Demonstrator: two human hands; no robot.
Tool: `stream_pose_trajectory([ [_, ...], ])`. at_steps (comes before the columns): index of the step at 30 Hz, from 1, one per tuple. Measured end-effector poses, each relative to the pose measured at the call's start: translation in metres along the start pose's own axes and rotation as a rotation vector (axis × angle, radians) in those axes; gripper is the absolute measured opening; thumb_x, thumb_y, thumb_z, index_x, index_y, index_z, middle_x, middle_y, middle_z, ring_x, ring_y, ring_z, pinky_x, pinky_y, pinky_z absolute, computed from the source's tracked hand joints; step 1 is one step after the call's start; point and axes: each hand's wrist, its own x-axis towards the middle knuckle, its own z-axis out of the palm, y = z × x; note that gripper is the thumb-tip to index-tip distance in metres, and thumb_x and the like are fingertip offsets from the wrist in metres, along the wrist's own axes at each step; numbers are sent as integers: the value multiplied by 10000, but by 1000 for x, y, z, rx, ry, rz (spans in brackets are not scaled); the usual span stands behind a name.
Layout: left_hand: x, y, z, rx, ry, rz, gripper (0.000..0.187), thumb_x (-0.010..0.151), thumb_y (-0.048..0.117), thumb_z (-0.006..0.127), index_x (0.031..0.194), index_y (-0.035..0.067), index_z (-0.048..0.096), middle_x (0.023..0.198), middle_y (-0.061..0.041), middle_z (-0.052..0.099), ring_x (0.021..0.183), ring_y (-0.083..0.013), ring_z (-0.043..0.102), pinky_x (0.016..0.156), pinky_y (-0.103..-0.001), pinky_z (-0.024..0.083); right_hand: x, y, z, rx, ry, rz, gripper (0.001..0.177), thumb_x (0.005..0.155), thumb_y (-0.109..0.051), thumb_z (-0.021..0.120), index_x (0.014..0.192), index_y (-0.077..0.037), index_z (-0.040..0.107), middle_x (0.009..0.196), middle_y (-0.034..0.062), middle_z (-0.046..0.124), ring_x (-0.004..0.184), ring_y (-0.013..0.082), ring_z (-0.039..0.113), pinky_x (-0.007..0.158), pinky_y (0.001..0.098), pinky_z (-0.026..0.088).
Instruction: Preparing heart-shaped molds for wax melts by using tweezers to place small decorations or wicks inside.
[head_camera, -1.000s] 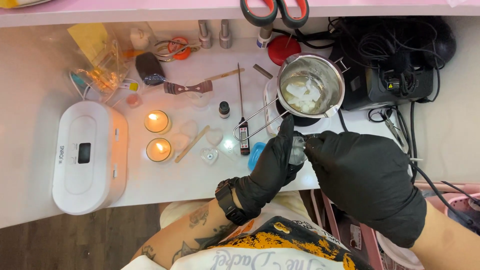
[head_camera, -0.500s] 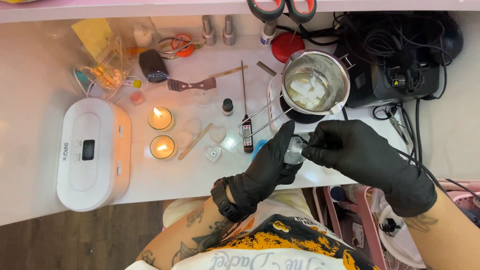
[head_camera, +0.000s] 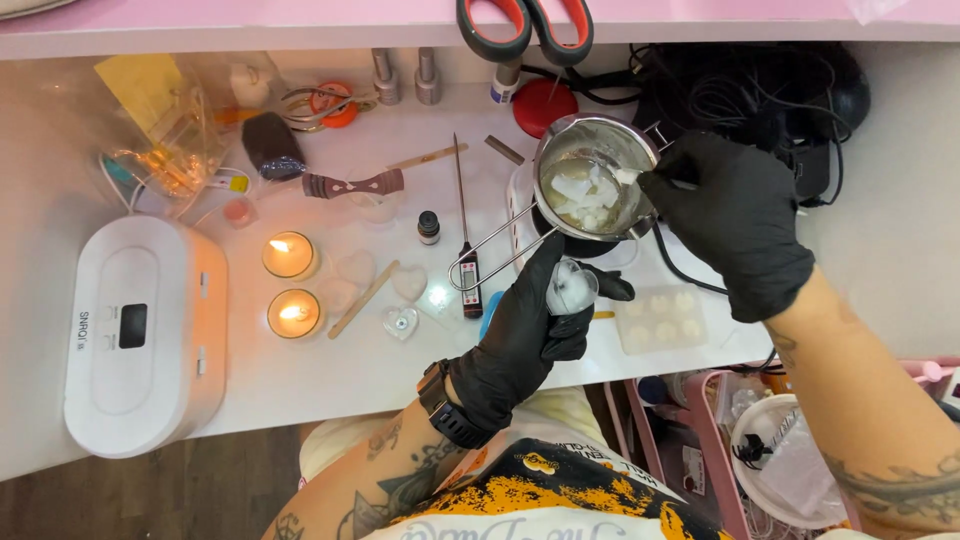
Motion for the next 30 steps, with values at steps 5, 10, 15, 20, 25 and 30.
stream_pose_trajectory([
  [5, -8, 0, -4, 13, 34, -43, 775, 1062, 617, 372, 1034, -103, 659, 518, 28, 313, 395, -93, 246, 393, -264, 218, 3, 2, 11, -103, 84, -233, 276, 948, -271, 820, 1053, -24, 756, 906, 149, 747, 729, 280, 718, 663, 368, 552],
  [10, -16, -3, -9, -54, -73, -60, 775, 1082, 609, 376, 1045, -107, 670, 513, 35, 310, 388, -85, 245, 394, -260, 219, -29, -28, -15, -40, 76, -205, 264, 963, -252, 822, 1051, -14, 750, 906, 139, 747, 763, 248, 736, 690, 333, 561],
  [15, -12, -32, -21, -214, 27, 30, 530, 1077, 533, 458, 759, 116, 537, 536, 13, 376, 414, -125, 308, 403, -278, 235, -79, -82, -41, -22, -146, -274, 147, 805, -155, 798, 946, -121, 772, 760, 32, 736, 548, 169, 671, 506, 289, 490],
  [20, -9, -51, -28, -311, 41, 92, 449, 1059, 497, 495, 796, 142, 575, 533, 28, 457, 377, -114, 399, 357, -255, 297, -87, -89, -42, -280, -170, -464, 163, 785, -163, 768, 939, -128, 731, 721, 38, 673, 537, 240, 618, 468, 365, 448],
  [25, -17, -63, -36, 364, 61, 670, 205, 1107, 219, 559, 1054, 25, 597, 912, -98, 670, 835, -206, 666, 790, -321, 550, -92, -95, -38, -468, -251, -559, 135, 776, -207, 722, 887, -149, 669, 674, 29, 609, 556, 250, 608, 466, 388, 441],
  [30, -25, -63, -46, 930, 103, 952, 585, 929, -169, 622, 1425, 15, 372, 1070, -114, 621, 813, -195, 660, 742, -321, 560, -97, -94, -33, -598, -347, -610, 176, 784, -184, 697, 946, -138, 647, 668, 16, 587, 585, 218, 616, 483, 380, 456],
])
